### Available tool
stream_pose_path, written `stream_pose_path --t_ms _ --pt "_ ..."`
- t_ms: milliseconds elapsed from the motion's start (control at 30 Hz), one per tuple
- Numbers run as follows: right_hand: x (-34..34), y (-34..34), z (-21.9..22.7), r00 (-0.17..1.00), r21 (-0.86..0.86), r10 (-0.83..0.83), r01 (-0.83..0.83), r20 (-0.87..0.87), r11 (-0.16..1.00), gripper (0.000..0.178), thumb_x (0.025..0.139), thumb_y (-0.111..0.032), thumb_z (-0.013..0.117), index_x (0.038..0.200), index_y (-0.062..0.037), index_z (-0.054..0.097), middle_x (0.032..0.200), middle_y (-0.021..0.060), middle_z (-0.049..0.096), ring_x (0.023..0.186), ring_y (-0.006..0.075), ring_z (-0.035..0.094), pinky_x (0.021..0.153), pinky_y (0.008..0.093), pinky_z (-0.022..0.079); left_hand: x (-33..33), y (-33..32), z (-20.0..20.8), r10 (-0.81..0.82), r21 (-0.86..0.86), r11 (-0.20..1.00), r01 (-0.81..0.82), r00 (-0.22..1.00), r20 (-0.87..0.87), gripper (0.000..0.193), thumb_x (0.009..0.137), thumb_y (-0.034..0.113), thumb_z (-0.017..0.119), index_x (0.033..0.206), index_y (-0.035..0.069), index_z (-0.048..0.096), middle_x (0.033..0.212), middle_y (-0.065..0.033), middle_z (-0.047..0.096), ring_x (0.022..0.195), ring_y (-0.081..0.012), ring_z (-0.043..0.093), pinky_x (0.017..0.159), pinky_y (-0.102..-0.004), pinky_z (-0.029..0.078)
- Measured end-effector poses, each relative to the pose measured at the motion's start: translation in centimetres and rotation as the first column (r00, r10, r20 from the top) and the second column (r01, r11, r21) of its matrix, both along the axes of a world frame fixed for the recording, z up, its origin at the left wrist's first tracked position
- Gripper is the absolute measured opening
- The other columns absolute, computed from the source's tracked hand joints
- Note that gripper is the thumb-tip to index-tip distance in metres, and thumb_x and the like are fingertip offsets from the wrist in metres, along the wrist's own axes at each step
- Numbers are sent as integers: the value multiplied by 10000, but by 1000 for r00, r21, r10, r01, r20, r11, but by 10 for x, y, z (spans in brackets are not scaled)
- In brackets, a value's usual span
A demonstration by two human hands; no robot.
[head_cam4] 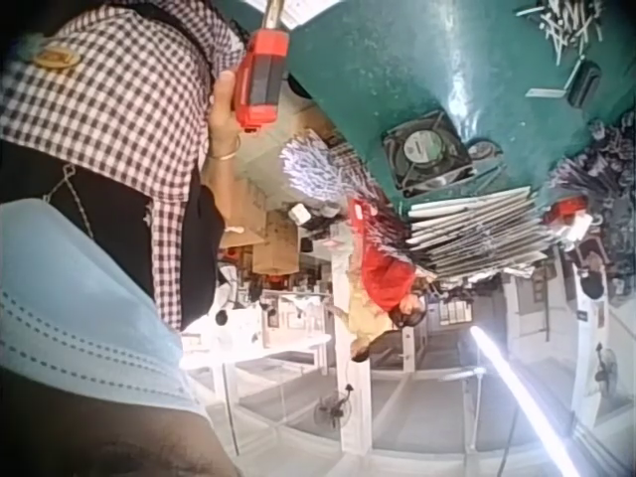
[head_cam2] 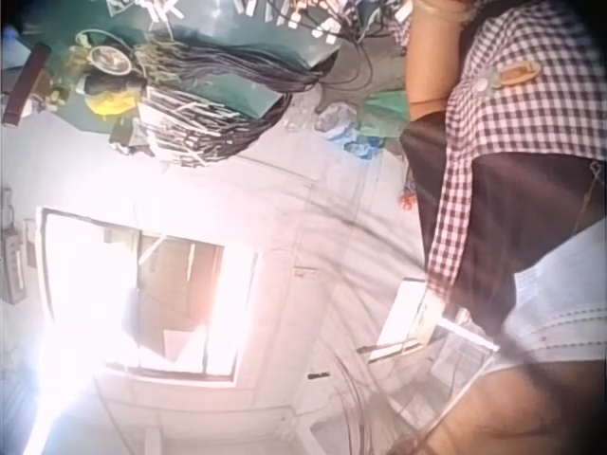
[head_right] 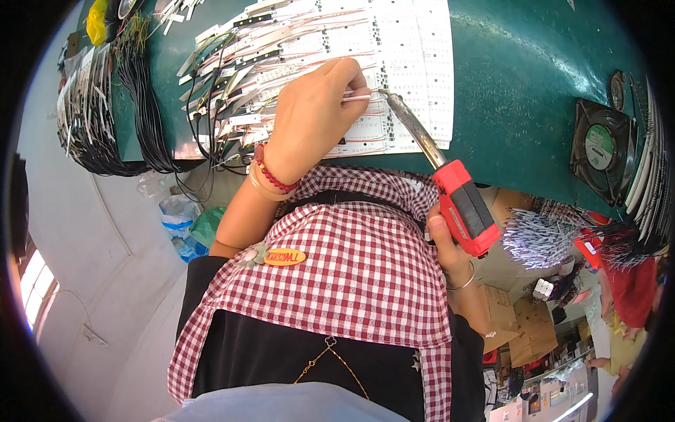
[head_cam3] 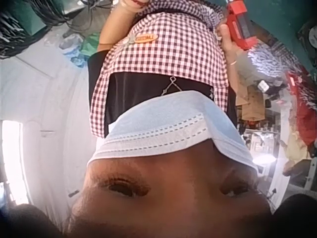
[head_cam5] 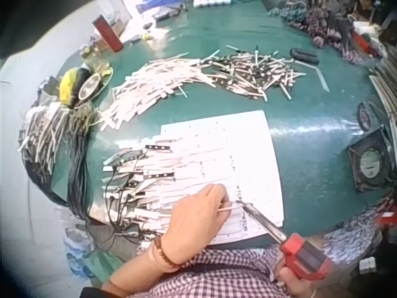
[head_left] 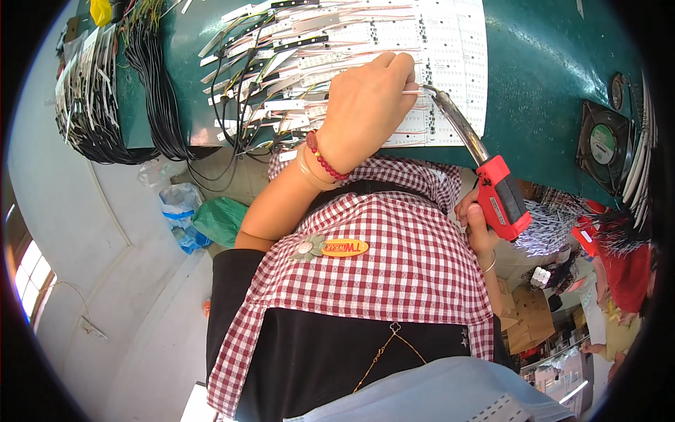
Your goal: Soldering wires to LED strips at a production station.
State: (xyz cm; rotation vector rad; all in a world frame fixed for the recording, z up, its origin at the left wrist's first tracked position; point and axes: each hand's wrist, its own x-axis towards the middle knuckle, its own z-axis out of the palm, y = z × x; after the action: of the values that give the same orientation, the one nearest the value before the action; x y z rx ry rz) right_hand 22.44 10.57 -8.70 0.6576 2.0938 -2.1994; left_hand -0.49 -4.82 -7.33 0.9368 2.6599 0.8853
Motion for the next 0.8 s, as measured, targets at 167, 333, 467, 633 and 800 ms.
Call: stream_pose_path --t_ms 167,333,467,633,800 --pt "-5 -5 7 982 -70 -182 178 -55 981 374 894 -239 553 1143 23 458 636 44 470 496 94 389 498 257 376 2 3 -4 0 -16 1000 -1 1000 -24 119 746 119 634 796 72 537 767 -61 606 648 -286 593 548 -363 456" --pt "-18 6 10 944 -58 -241 234 -225 970 426 910 -277 526 1195 22 421 627 49 457 472 100 376 459 257 361 2 2 1 -6 -36 999 6 1000 -8 119 757 118 633 808 62 541 765 -86 590 667 -299 587 571 -363 464" --pt "-23 7 18 931 -56 -258 252 -259 966 400 908 -253 518 1181 26 430 627 48 463 467 100 375 460 251 361 0 -13 11 -83 110 991 75 994 73 103 788 86 619 840 36 546 768 -117 575 715 -296 582 617 -349 463" --pt "-37 7 21 944 -109 -248 229 -217 967 384 908 -229 510 1175 36 433 623 48 465 466 96 378 457 252 362 -8 -15 19 1 304 953 8 1000 -28 31 788 57 611 803 33 597 769 -118 576 705 -307 567 621 -371 455" --pt "-52 8 23 956 -122 -243 224 -165 967 365 906 -189 503 1179 43 433 620 45 462 466 91 381 451 254 360 -29 1 12 103 293 948 -122 992 80 65 791 80 615 784 16 604 682 -149 612 619 -328 595 571 -389 468"
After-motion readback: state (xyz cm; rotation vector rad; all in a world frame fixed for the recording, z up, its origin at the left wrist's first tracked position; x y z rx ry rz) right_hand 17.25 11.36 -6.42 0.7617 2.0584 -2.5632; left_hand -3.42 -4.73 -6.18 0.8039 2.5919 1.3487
